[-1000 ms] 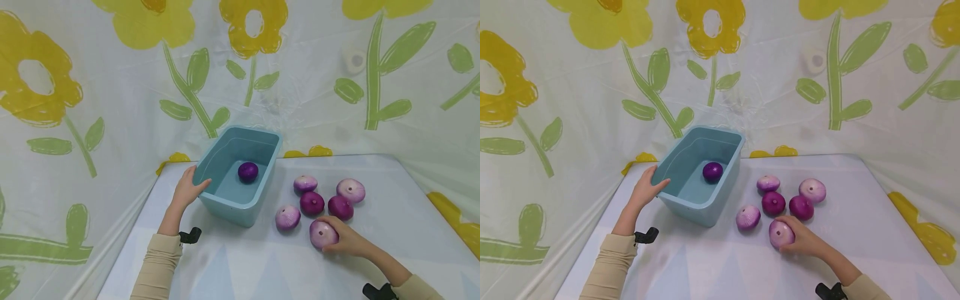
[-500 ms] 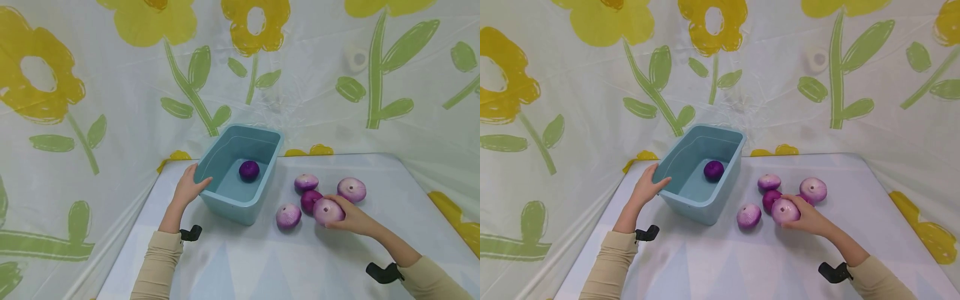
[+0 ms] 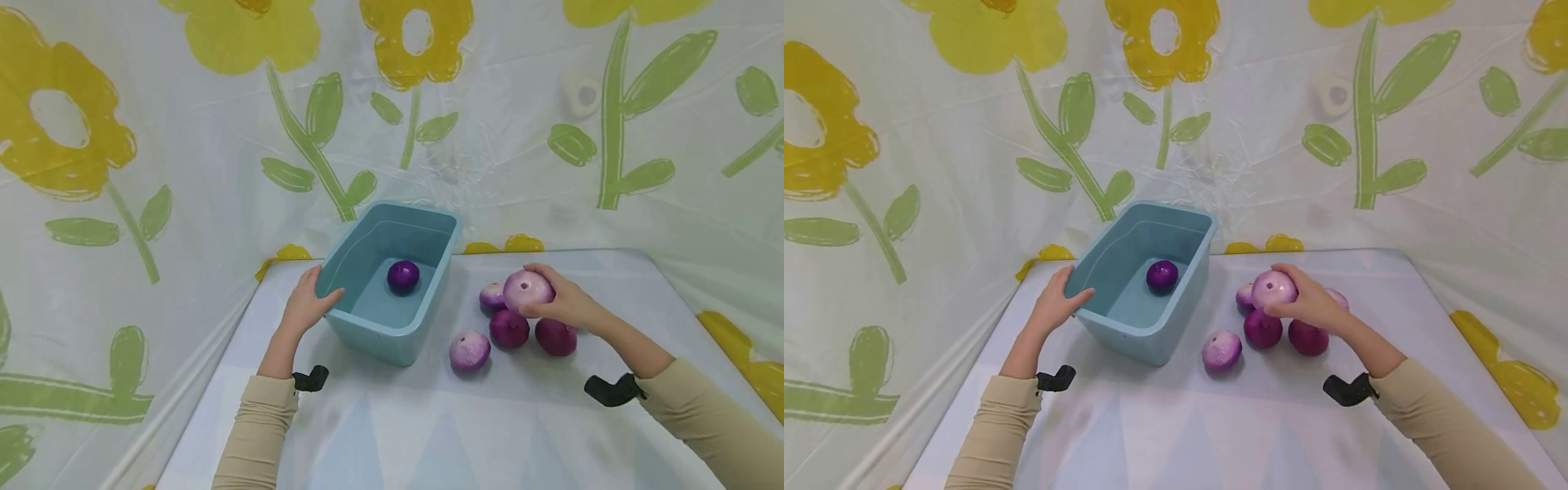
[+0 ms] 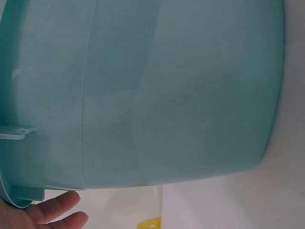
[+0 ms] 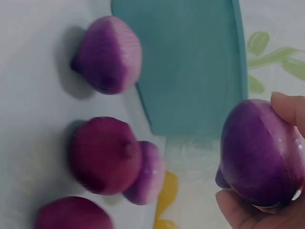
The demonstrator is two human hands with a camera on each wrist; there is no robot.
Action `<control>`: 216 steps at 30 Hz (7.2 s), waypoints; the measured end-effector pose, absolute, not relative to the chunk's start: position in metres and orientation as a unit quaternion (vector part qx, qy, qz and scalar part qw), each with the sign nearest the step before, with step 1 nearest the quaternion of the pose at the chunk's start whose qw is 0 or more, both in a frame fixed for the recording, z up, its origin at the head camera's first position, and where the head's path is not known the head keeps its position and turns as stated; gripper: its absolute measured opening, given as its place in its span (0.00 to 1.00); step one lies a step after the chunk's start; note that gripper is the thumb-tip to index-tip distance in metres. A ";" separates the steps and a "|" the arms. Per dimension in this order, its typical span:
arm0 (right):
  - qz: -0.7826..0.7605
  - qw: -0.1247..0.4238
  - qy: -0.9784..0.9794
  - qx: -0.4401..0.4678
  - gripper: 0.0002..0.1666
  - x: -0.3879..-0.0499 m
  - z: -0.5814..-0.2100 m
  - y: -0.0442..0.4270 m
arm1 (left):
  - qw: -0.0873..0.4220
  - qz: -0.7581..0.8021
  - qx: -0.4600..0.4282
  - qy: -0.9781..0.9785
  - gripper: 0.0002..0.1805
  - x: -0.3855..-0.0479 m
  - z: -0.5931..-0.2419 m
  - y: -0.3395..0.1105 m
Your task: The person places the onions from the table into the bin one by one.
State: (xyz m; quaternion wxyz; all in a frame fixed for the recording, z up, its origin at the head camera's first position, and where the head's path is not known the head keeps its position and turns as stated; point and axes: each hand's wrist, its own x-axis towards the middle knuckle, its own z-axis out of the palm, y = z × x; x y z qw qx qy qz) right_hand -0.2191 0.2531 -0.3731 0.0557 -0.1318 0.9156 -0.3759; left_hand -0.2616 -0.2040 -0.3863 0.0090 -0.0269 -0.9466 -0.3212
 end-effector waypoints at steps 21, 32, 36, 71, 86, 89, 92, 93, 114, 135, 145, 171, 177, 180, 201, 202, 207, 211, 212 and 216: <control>-0.420 0.026 0.893 -0.160 0.49 -0.282 -0.309 0.187 | 0.013 -0.324 -0.030 -0.945 0.45 -0.263 -0.385 -0.203; -0.407 0.037 0.891 -0.200 0.50 -0.300 -0.306 0.119 | 0.008 -0.329 -0.023 -0.944 0.45 -0.261 -0.385 -0.203; -0.397 0.049 0.890 -0.217 0.49 -0.301 -0.306 0.100 | 0.009 -0.329 -0.020 -0.944 0.44 -0.260 -0.385 -0.203; -0.438 -0.003 0.867 -0.238 0.42 -0.205 -0.414 0.184 | 0.008 -0.337 -0.016 -0.942 0.44 -0.257 -0.385 -0.203; -0.424 0.006 0.874 -0.237 0.43 -0.202 -0.489 0.166 | 0.006 -0.338 -0.016 -0.941 0.45 -0.258 -0.386 -0.203; -0.419 0.017 0.879 -0.228 0.42 -0.201 -0.493 0.164 | 0.007 -0.337 -0.014 -0.941 0.45 -0.258 -0.386 -0.204; -0.408 0.019 0.884 -0.226 0.41 -0.200 -0.498 0.164 | 0.006 -0.335 -0.014 -0.942 0.45 -0.259 -0.386 -0.204; -0.405 0.018 0.886 -0.227 0.40 -0.200 -0.499 0.164 | 0.006 -0.334 -0.014 -0.942 0.45 -0.259 -0.386 -0.203; -0.389 -0.024 0.893 -0.223 0.37 -0.210 -0.475 0.173 | 0.004 -0.338 -0.009 -0.941 0.45 -0.258 -0.387 -0.204; -0.397 -0.023 0.897 -0.193 0.39 -0.248 -0.386 0.189 | 0.007 -0.337 -0.015 -0.942 0.45 -0.257 -0.385 -0.204; -0.399 -0.023 0.893 -0.207 0.41 -0.266 -0.338 0.179 | 0.002 -0.336 -0.015 -0.942 0.46 -0.258 -0.386 -0.204; -0.362 -0.007 0.896 -0.259 0.46 -0.301 -0.295 0.102 | 0.007 -0.330 -0.011 -0.944 0.45 -0.258 -0.385 -0.201; -0.361 0.013 0.891 -0.274 0.46 -0.301 -0.288 0.089 | 0.007 -0.334 -0.008 -0.943 0.45 -0.258 -0.386 -0.202; -0.357 0.020 0.892 -0.277 0.46 -0.299 -0.286 0.088 | 0.007 -0.334 -0.007 -0.942 0.45 -0.258 -0.386 -0.202; -0.413 -0.014 0.885 -0.214 0.43 -0.274 -0.293 0.158 | 0.010 -0.334 -0.011 -0.942 0.44 -0.257 -0.385 -0.201; -0.414 -0.013 0.885 -0.211 0.43 -0.272 -0.295 0.162 | 0.011 -0.334 -0.010 -0.942 0.44 -0.257 -0.385 -0.201; -0.414 -0.008 0.889 -0.196 0.44 -0.265 -0.307 0.180 | 0.009 -0.337 -0.008 -0.942 0.44 -0.258 -0.385 -0.201; -0.410 -0.003 0.892 -0.189 0.44 -0.259 -0.322 0.195 | 0.007 -0.337 -0.008 -0.942 0.44 -0.258 -0.386 -0.201; -0.410 -0.003 0.893 -0.189 0.44 -0.257 -0.326 0.198 | 0.006 -0.337 -0.008 -0.942 0.44 -0.258 -0.386 -0.201; -0.414 0.011 0.892 -0.179 0.45 -0.251 -0.346 0.211 | 0.003 -0.337 -0.006 -0.942 0.45 -0.258 -0.386 -0.201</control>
